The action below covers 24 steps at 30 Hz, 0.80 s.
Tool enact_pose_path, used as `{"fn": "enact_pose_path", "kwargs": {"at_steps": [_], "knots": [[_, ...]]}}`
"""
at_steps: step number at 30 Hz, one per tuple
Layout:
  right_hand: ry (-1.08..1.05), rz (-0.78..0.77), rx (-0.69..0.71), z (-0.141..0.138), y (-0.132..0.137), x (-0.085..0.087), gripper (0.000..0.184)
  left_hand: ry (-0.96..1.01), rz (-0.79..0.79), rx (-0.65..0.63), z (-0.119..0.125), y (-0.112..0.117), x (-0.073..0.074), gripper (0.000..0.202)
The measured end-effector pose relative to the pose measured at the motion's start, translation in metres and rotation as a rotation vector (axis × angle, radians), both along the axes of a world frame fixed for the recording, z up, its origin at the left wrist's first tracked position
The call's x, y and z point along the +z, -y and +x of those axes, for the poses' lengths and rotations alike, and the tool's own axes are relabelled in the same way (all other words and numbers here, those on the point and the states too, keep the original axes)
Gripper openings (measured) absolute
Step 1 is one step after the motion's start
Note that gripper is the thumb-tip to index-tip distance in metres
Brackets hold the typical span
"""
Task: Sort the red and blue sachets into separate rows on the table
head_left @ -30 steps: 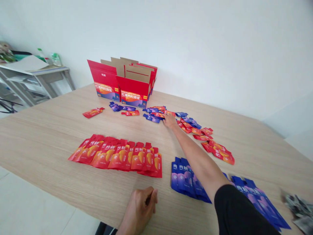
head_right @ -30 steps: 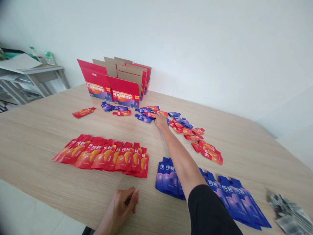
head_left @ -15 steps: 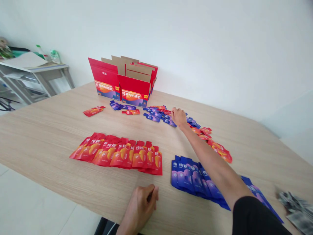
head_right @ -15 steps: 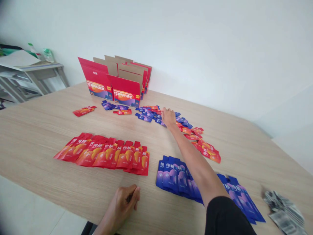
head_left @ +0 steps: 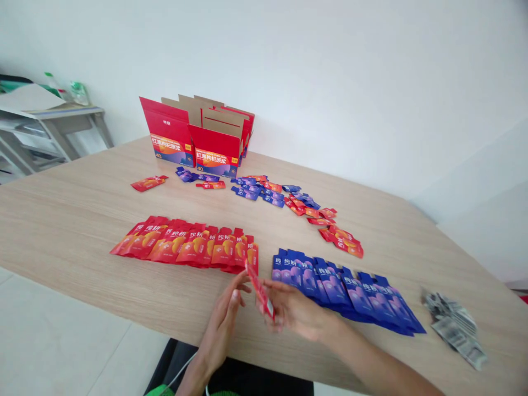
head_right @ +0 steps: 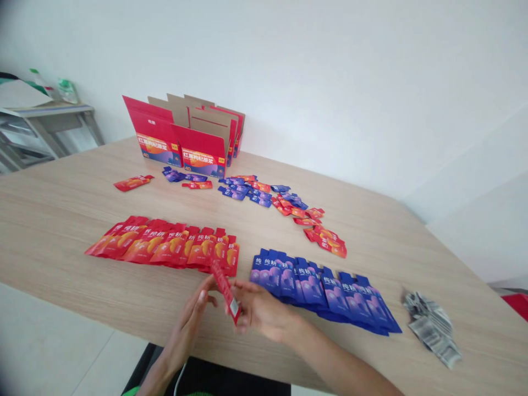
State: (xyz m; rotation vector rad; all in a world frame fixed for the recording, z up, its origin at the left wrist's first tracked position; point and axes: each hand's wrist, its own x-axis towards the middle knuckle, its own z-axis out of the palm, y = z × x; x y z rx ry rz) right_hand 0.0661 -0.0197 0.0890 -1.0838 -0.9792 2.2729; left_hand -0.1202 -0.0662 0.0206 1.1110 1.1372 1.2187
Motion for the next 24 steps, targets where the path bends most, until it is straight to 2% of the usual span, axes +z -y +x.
{"fn": "enact_pose_path", "kwargs": {"at_steps": [3,6,8,10,12,14,16,19,21,24], "knots": [[-0.193,-0.272,0.112,-0.017,0.038,-0.014,0.044,0.083,-0.066,-0.13,0.002,0.013,-0.001,0.065],[-0.261,-0.341,0.181,-0.028,0.05,-0.025,0.041,0.084,-0.108,-0.142,0.004,0.021,-0.003,0.067],[-0.157,-0.239,0.218,-0.028,0.05,-0.03,0.038,0.067,-0.149,-0.121,0.007,0.024,-0.001,0.072],[0.033,-0.026,0.24,-0.022,0.046,-0.031,0.036,0.066,-0.185,-0.104,0.008,0.024,0.001,0.075],[0.221,0.219,0.202,-0.012,0.04,-0.027,0.036,0.039,-0.151,-0.029,0.008,0.021,0.005,0.069],[0.316,0.381,0.124,-0.002,0.032,-0.021,0.043,-0.052,-0.071,0.081,0.006,0.016,0.007,0.06],[0.344,0.462,0.072,0.004,0.025,-0.016,0.053,-0.165,-0.008,0.121,0.004,0.009,0.01,0.057],[0.406,0.57,0.068,0.004,0.013,-0.013,0.058,-0.253,0.04,0.041,0.003,-0.003,0.015,0.057],[0.439,0.595,0.094,0.002,0.002,-0.013,0.059,-0.236,0.031,0.013,0.004,-0.009,0.018,0.057],[0.442,0.576,0.106,0.002,-0.027,-0.008,0.06,-0.102,-0.079,0.019,0.006,-0.015,0.019,0.064]]}}
